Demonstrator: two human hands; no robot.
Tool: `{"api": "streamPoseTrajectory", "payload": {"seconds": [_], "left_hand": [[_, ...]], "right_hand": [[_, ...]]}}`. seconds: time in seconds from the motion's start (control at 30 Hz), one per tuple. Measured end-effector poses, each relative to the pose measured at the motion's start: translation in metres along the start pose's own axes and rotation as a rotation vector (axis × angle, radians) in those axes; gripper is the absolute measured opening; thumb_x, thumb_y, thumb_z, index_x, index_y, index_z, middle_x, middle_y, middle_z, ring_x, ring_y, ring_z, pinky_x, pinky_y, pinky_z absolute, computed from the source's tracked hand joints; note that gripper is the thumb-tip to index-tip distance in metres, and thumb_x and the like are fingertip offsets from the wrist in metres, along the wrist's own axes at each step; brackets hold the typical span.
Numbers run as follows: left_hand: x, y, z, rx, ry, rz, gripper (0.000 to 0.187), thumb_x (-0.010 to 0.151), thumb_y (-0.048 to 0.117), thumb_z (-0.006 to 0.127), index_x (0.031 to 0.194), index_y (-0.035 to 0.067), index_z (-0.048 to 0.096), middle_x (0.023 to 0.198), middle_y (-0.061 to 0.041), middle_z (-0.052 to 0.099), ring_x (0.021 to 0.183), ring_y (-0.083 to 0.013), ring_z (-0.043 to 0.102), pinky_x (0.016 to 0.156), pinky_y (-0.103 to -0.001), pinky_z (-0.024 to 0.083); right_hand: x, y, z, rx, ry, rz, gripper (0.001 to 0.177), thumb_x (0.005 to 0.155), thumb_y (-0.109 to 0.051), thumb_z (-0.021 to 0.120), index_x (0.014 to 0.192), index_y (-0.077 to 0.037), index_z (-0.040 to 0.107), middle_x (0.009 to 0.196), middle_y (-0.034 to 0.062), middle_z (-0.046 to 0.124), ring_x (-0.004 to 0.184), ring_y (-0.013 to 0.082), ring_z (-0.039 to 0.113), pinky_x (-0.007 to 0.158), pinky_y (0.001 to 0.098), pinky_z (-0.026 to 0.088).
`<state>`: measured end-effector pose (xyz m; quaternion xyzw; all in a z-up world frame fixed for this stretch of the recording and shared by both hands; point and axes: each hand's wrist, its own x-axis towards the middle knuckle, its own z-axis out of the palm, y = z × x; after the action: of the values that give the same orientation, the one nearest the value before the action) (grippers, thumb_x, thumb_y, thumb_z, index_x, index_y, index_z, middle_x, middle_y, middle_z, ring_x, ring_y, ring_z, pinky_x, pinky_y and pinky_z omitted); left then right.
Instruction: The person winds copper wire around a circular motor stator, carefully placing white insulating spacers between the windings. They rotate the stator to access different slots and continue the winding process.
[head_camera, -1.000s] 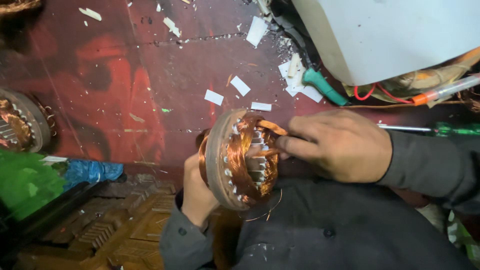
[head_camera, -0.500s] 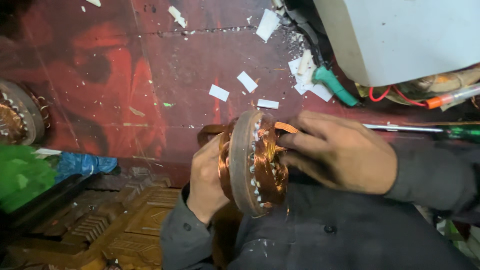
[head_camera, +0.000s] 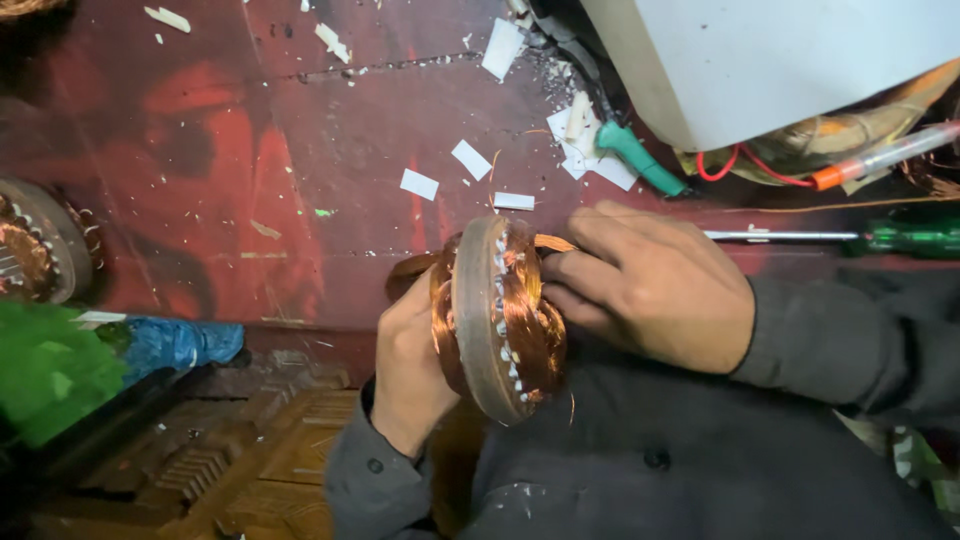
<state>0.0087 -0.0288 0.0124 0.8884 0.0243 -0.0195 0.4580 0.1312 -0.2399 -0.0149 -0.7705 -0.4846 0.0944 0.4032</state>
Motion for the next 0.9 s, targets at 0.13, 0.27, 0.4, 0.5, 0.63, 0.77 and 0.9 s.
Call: {"api": "streamPoseTrajectory", "payload": {"seconds": [0.13,0.27,0.4,0.5,0.63,0.77,0.9], "left_hand": [[-0.006,0.0,0.005,-0.015,0.045,-0.075,0.036,0.085,0.003,0.077,0.119,0.0,0.068,0.121,-0.015,0.07,0.107,-0.0291,0.075,0.091,-0.034,0.059],[-0.008,-0.002,0.011,0.005,0.063,-0.033,0.038,0.084,0.004,0.078,0.12,0.0,0.067,0.123,-0.017,0.069,0.107,-0.0294,0.074,0.092,-0.034,0.059],[-0.008,-0.008,0.006,0.037,0.035,0.025,0.04,0.08,0.009,0.081,0.117,0.0,0.067,0.12,-0.018,0.068,0.107,-0.0309,0.072,0.092,-0.035,0.058],[-0.01,-0.009,0.001,-0.085,0.006,-0.153,0.039,0.081,0.012,0.081,0.115,-0.001,0.066,0.11,-0.013,0.073,0.098,-0.0267,0.075,0.087,-0.034,0.058],[-0.005,-0.001,-0.001,-0.059,0.024,-0.141,0.038,0.084,0.014,0.083,0.116,0.0,0.068,0.111,-0.012,0.073,0.098,-0.0263,0.076,0.087,-0.034,0.059],[0.003,0.005,-0.003,-0.009,0.012,-0.052,0.037,0.082,0.012,0.082,0.114,-0.001,0.068,0.116,-0.015,0.07,0.101,-0.0281,0.074,0.089,-0.035,0.058],[0.006,0.008,-0.004,0.022,-0.004,-0.1,0.035,0.081,0.01,0.083,0.112,-0.001,0.07,0.116,-0.014,0.07,0.1,-0.0266,0.075,0.087,-0.034,0.058]], "right_hand": [[-0.001,0.0,0.003,0.032,-0.008,0.016,0.023,0.084,-0.021,0.076,0.093,-0.006,0.063,0.092,0.0109,0.053,0.084,0.031,0.059,0.068,0.0427,0.051],[-0.004,0.002,0.001,0.036,-0.003,0.011,0.022,0.087,-0.022,0.076,0.097,-0.007,0.065,0.092,0.0105,0.053,0.084,0.0301,0.059,0.068,0.0427,0.051],[-0.005,0.009,-0.008,0.06,0.007,-0.024,0.022,0.088,-0.023,0.076,0.104,-0.009,0.068,0.099,0.0096,0.057,0.088,0.0289,0.061,0.072,0.0403,0.053],[-0.005,0.013,-0.011,0.043,-0.088,-0.06,0.035,0.081,-0.018,0.075,0.115,-0.011,0.073,0.098,0.0079,0.06,0.085,0.0269,0.063,0.069,0.0391,0.053],[-0.006,0.014,-0.01,0.035,-0.039,-0.112,0.031,0.084,-0.022,0.075,0.112,-0.01,0.072,0.096,0.008,0.058,0.085,0.0265,0.062,0.072,0.0396,0.054],[-0.004,0.012,-0.002,0.025,0.0,-0.064,0.023,0.088,-0.027,0.078,0.098,-0.009,0.068,0.092,0.0082,0.055,0.083,0.0275,0.061,0.068,0.0414,0.052],[-0.003,0.009,0.0,0.002,0.026,-0.054,0.024,0.088,-0.025,0.077,0.09,-0.006,0.061,0.094,0.0104,0.054,0.083,0.0295,0.06,0.067,0.0421,0.05]]}}
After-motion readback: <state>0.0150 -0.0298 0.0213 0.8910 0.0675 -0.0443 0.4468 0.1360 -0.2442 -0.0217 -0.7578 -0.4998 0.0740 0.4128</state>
